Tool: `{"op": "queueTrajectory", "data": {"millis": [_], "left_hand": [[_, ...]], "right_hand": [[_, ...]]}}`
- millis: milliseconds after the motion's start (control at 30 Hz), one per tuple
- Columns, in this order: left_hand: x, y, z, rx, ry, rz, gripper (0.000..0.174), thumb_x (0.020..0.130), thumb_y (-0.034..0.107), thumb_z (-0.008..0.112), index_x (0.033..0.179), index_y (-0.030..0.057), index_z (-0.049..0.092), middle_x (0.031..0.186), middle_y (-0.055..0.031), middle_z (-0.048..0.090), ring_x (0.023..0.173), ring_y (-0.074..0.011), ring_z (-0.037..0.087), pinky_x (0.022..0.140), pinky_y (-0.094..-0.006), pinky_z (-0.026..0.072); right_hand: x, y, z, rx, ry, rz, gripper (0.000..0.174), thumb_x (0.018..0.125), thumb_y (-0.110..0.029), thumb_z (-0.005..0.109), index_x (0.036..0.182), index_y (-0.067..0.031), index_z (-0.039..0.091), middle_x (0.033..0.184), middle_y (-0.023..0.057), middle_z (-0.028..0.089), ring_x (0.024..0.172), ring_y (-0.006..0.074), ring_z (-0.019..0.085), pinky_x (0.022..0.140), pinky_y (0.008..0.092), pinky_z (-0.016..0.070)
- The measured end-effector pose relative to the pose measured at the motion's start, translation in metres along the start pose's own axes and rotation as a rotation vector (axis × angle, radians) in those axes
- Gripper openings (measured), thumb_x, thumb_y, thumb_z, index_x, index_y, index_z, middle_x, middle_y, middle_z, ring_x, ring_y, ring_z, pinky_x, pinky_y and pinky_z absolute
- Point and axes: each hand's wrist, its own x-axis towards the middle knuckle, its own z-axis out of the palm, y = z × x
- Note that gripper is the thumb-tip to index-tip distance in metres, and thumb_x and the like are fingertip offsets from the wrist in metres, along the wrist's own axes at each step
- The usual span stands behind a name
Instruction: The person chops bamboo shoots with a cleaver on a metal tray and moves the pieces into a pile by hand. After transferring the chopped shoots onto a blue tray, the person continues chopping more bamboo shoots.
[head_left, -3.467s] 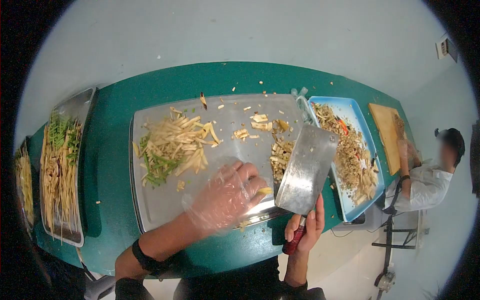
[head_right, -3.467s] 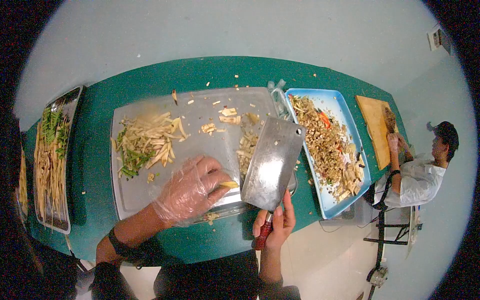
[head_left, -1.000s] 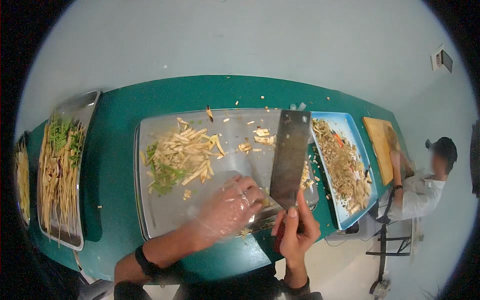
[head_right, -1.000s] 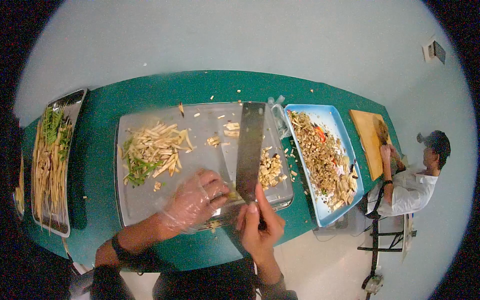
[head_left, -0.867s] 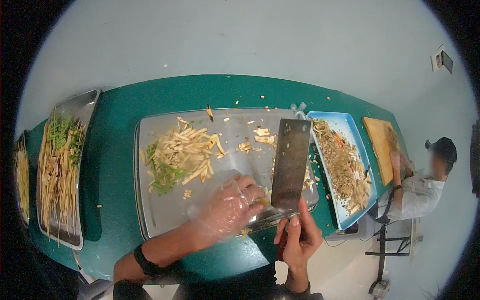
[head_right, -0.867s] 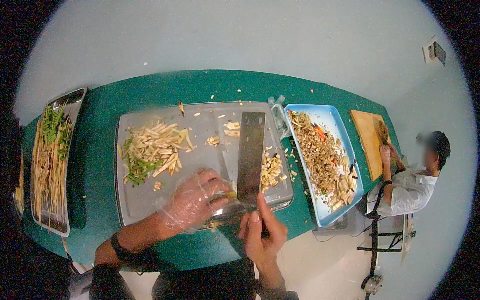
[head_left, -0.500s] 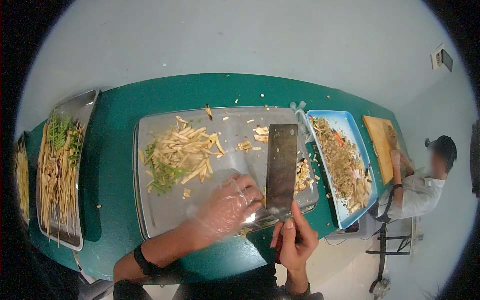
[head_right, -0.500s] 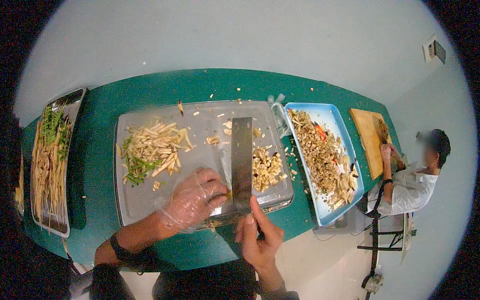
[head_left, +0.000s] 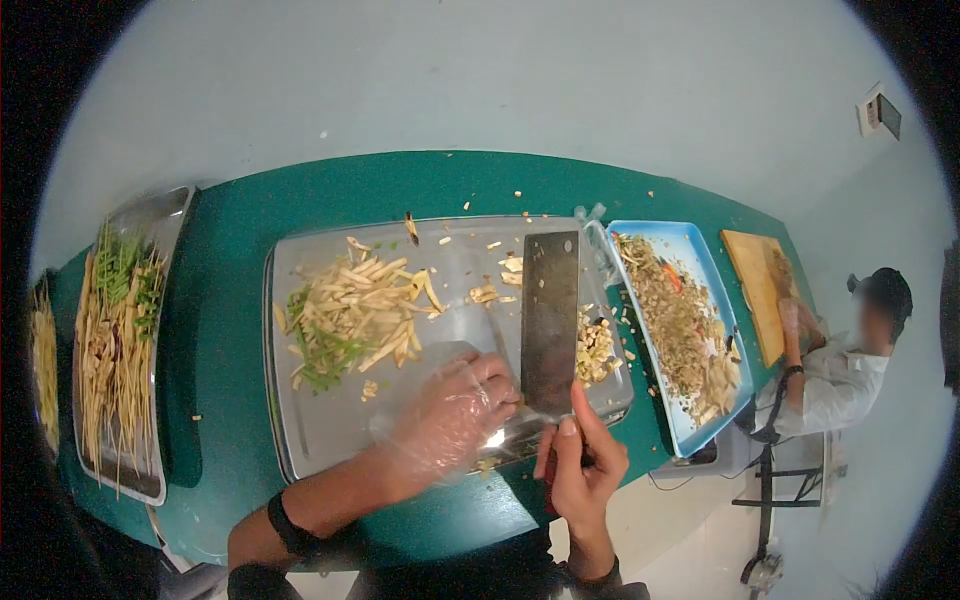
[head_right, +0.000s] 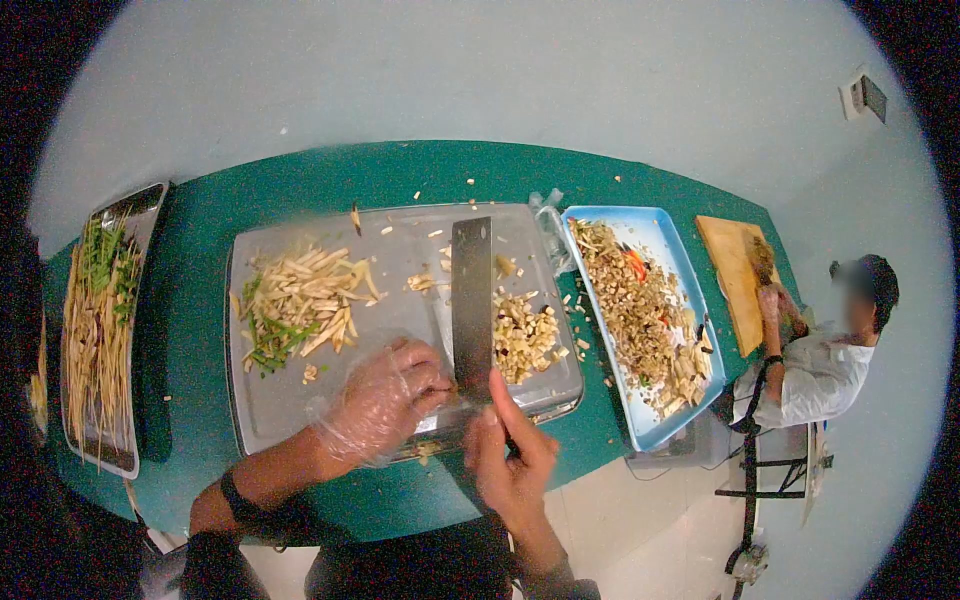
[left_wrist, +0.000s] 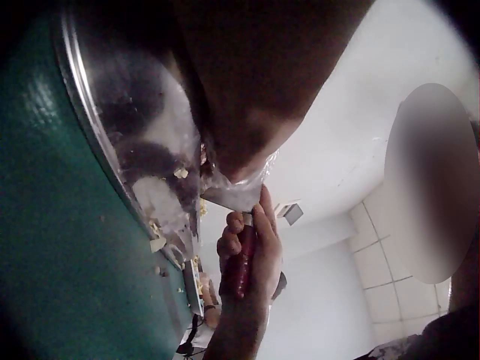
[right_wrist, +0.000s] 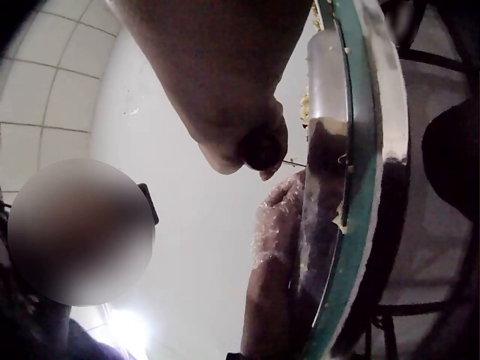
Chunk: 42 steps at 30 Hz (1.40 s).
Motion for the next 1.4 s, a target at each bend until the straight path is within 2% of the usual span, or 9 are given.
{"op": "queueTrajectory", "data": {"millis": [67,167,500,700,800,867,967,1200,1400], "left_hand": [[0.0,0.003,-0.003,0.024,-0.032,-0.027,0.014,0.087,0.012,0.081,0.098,0.0078,0.073,0.103,-0.0108,0.066,0.1,-0.0356,0.064,0.087,-0.0464,0.0556],[0.003,0.002,-0.011,0.077,-0.026,0.115,0.015,0.086,0.013,0.082,0.097,0.0077,0.073,0.102,-0.0113,0.065,0.1,-0.036,0.064,0.086,-0.0467,0.0556],[-0.001,-0.002,-0.003,0.037,0.082,0.083,0.022,0.08,0.011,0.088,0.096,0.0091,0.074,0.1,-0.0093,0.064,0.097,-0.0346,0.064,0.083,-0.0457,0.0555],[-0.002,-0.002,-0.005,0.089,0.039,0.104,0.015,0.083,0.017,0.086,0.092,0.0095,0.075,0.099,-0.008,0.065,0.096,-0.0327,0.064,0.084,-0.0459,0.0553],[-0.004,-0.002,-0.004,-0.007,0.026,-0.057,0.014,0.084,0.018,0.084,0.091,0.0094,0.075,0.098,-0.0077,0.065,0.096,-0.0323,0.064,0.085,-0.0461,0.0551],[-0.004,0.0,-0.007,0.01,-0.036,-0.047,0.009,0.093,0.016,0.07,0.094,0.0069,0.068,0.103,-0.0091,0.063,0.105,-0.031,0.062,0.092,-0.0436,0.0546],[-0.003,0.0,-0.008,0.056,-0.024,-0.001,0.01,0.094,0.017,0.068,0.094,0.0074,0.068,0.101,-0.0074,0.063,0.105,-0.029,0.062,0.092,-0.0421,0.0543],[-0.001,-0.01,-0.005,0.121,-0.023,0.145,0.011,0.089,0.017,0.077,0.089,0.0098,0.069,0.098,-0.0074,0.066,0.096,-0.0333,0.063,0.086,-0.0464,0.0541],[-0.001,-0.008,-0.004,0.085,-0.026,0.113,0.011,0.091,0.017,0.075,0.089,0.0091,0.068,0.098,-0.0073,0.066,0.097,-0.0332,0.063,0.086,-0.046,0.0542]], "right_hand": [[0.005,0.004,0.007,0.037,0.04,0.033,0.044,0.109,-0.004,0.057,0.153,-0.001,0.062,0.066,0.002,0.065,0.057,0.007,0.058,0.053,0.0243,0.0467],[0.014,0.005,0.016,0.019,0.064,0.024,0.044,0.109,-0.003,0.056,0.153,-0.0001,0.061,0.067,0.002,0.066,0.057,0.0066,0.058,0.054,0.0239,0.0466],[-0.013,-0.008,-0.005,0.005,0.106,-0.032,0.044,0.11,-0.007,0.056,0.154,0.0023,0.059,0.066,0.0064,0.067,0.052,0.0106,0.06,0.049,0.0274,0.047],[-0.027,-0.006,-0.007,0.074,0.02,-0.056,0.045,0.112,-0.006,0.053,0.155,0.0065,0.054,0.06,0.0038,0.058,0.048,0.0134,0.054,0.045,0.0308,0.0438],[-0.029,-0.003,-0.003,0.044,0.025,-0.03,0.045,0.111,-0.004,0.054,0.155,0.0065,0.055,0.058,0.0023,0.056,0.047,0.0128,0.053,0.046,0.0311,0.0446],[-0.028,-0.001,-0.003,0.051,0.02,-0.03,0.045,0.111,-0.004,0.054,0.155,0.0058,0.055,0.059,0.0023,0.056,0.048,0.0129,0.053,0.046,0.0308,0.0445],[-0.024,-0.002,-0.002,0.047,0.007,-0.04,0.044,0.111,-0.003,0.054,0.155,0.0045,0.057,0.061,0.0023,0.057,0.049,0.0127,0.055,0.046,0.0302,0.0446],[-0.022,-0.007,-0.001,0.007,0.01,0.042,0.045,0.106,0.0,0.058,0.15,0.0015,0.064,0.069,0.0085,0.07,0.056,0.0099,0.062,0.055,0.0265,0.0508],[-0.019,-0.007,-0.001,0.021,0.006,0.047,0.046,0.105,0.002,0.059,0.15,0.0007,0.064,0.068,0.0069,0.07,0.055,0.0095,0.062,0.054,0.0265,0.0504]]}}
